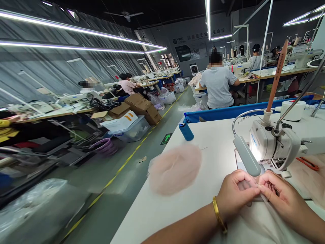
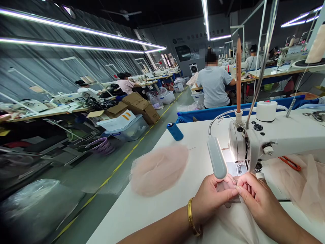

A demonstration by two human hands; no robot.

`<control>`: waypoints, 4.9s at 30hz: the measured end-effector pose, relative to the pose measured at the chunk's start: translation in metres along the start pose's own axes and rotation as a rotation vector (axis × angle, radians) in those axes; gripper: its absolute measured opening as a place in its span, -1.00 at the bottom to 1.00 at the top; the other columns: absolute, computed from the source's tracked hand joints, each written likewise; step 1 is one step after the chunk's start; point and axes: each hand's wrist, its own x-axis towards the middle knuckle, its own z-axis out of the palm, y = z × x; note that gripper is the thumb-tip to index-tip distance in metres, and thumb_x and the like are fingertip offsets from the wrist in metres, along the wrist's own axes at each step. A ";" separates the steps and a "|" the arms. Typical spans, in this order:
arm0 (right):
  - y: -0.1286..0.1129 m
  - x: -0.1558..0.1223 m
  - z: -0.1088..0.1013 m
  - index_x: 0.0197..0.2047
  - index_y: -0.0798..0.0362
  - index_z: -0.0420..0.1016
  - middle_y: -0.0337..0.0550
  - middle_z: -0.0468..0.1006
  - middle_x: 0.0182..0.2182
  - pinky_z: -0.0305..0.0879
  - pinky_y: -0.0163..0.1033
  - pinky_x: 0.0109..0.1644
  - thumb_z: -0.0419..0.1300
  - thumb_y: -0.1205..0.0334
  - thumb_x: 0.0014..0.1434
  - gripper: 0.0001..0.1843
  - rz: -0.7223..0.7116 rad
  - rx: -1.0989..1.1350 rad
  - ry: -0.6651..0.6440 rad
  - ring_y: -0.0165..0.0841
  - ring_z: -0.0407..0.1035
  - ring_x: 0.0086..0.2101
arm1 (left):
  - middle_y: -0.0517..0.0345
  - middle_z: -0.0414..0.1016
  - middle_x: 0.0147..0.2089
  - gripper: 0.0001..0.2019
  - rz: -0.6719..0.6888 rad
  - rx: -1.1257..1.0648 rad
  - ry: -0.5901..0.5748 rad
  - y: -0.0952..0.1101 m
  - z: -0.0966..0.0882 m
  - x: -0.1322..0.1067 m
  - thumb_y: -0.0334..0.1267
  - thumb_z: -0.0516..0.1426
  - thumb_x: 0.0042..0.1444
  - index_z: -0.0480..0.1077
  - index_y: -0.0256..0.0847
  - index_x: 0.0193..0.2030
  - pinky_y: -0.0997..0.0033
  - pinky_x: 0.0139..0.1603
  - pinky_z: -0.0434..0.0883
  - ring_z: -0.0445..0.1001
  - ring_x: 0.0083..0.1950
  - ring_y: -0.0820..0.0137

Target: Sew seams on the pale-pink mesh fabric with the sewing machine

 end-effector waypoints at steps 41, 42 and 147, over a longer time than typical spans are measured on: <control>0.003 0.002 0.001 -0.21 -0.11 0.53 -0.23 0.48 -0.38 0.36 -0.18 -0.28 0.13 -0.09 0.45 -0.70 -0.050 -0.098 0.068 -0.27 0.38 -0.37 | 0.03 0.61 -0.30 -0.75 -0.011 0.083 0.082 0.000 -0.002 0.000 -0.06 0.36 0.01 0.66 -0.24 -0.35 0.39 -0.25 0.47 0.50 -0.25 0.26; 0.001 0.002 0.001 -0.22 -0.11 0.52 -0.22 0.48 -0.38 0.36 -0.18 -0.27 0.11 -0.07 0.46 -0.69 -0.068 -0.107 0.076 -0.26 0.37 -0.37 | 0.04 0.60 -0.32 -0.75 -0.008 0.097 0.093 0.000 -0.002 -0.001 -0.07 0.36 0.00 0.65 -0.23 -0.37 0.40 -0.28 0.45 0.50 -0.26 0.27; 0.024 0.013 -0.012 -0.13 -0.09 0.66 0.00 0.68 -0.20 0.36 -0.19 -0.42 -0.09 0.27 0.46 -0.55 -0.391 -0.899 0.266 -0.26 0.46 -0.48 | 0.02 0.67 0.03 -0.77 0.696 1.234 -0.143 -0.009 -0.020 0.022 -0.39 0.10 0.39 0.59 -0.12 -0.03 0.08 0.20 0.35 0.57 0.10 0.18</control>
